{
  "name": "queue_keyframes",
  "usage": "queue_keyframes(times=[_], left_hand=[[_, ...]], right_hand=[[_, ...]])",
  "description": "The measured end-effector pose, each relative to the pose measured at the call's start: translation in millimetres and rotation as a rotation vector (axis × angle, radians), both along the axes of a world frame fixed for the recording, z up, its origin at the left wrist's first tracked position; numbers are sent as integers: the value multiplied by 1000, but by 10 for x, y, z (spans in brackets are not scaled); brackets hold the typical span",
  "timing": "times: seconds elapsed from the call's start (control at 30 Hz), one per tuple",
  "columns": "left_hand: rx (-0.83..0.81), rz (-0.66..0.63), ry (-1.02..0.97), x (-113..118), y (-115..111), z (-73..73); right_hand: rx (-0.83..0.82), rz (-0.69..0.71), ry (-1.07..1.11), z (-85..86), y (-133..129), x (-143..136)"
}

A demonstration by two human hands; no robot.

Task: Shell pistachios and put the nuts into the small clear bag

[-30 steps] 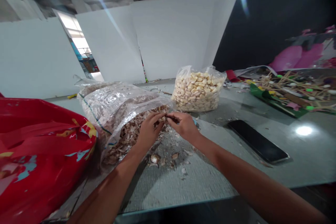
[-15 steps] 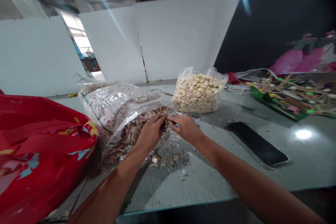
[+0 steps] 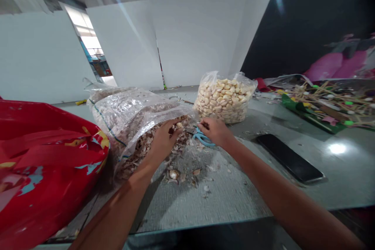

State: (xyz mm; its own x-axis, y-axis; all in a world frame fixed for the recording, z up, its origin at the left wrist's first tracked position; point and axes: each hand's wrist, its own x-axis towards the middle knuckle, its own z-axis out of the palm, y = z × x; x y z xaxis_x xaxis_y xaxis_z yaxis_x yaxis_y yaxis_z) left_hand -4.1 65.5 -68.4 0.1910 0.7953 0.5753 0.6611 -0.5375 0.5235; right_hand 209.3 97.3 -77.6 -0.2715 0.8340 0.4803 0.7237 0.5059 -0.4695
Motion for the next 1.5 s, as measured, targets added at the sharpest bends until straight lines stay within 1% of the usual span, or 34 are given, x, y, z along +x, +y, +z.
queue_keyframes(times=[0.03,0.1,0.2,0.23,0.27,0.37,0.43,0.5,0.6,0.67,0.7,0.77,0.83,0.9,0.93,1.0,1.1,1.2,1.3,1.43,1.47,1.5], left_hand=[[-20,18,-13,-12,16,-6],[-56,53,-26,-25,37,-15],[-69,96,-33,-34,47,-10],[-59,109,-31,-39,50,-7],[-44,123,-26,-45,54,-4],[0,181,7,-70,69,2],[-4,212,37,-83,75,11],[-19,224,57,-87,73,23],[-23,245,76,-86,67,38],[-26,249,85,-85,63,42],[-29,247,87,-86,61,44],[-38,246,82,-89,55,48],[-48,253,81,-94,48,55],[-50,274,91,-99,43,63],[-52,285,98,-102,42,66],[-70,303,109,-109,46,68],[-112,321,118,-125,56,64],[-137,348,117,-149,66,51],[-159,374,115,-174,75,34],[-131,421,136,-194,95,9],[-125,421,135,-196,101,3],[-120,416,131,-197,107,-4]], right_hand=[[-40,42,-35,-12,19,16],[-63,163,-111,-45,14,2],[-59,340,-230,-124,-97,-139],[-68,373,-256,-158,-150,-208],[-79,400,-283,-194,-202,-281],[-45,330,-298,-291,-317,-474],[-24,334,-331,-329,-337,-549],[-29,401,-361,-338,-322,-572],[-57,495,-354,-301,-293,-540],[-58,476,-346,-253,-299,-503],[-50,431,-352,-226,-311,-486],[-38,294,-368,-172,-350,-463],[-67,163,-381,-129,-395,-462],[-137,80,-387,-98,-433,-495],[-166,69,-393,-87,-448,-527],[-168,93,-411,-72,-465,-617],[-110,173,-455,-65,-465,-787],[-147,214,-538,-66,-432,-924],[-189,237,-599,-54,-362,-988],[-221,288,-598,27,-138,-1023],[-206,303,-567,66,-48,-1035],[-184,289,-517,112,54,-1047]])
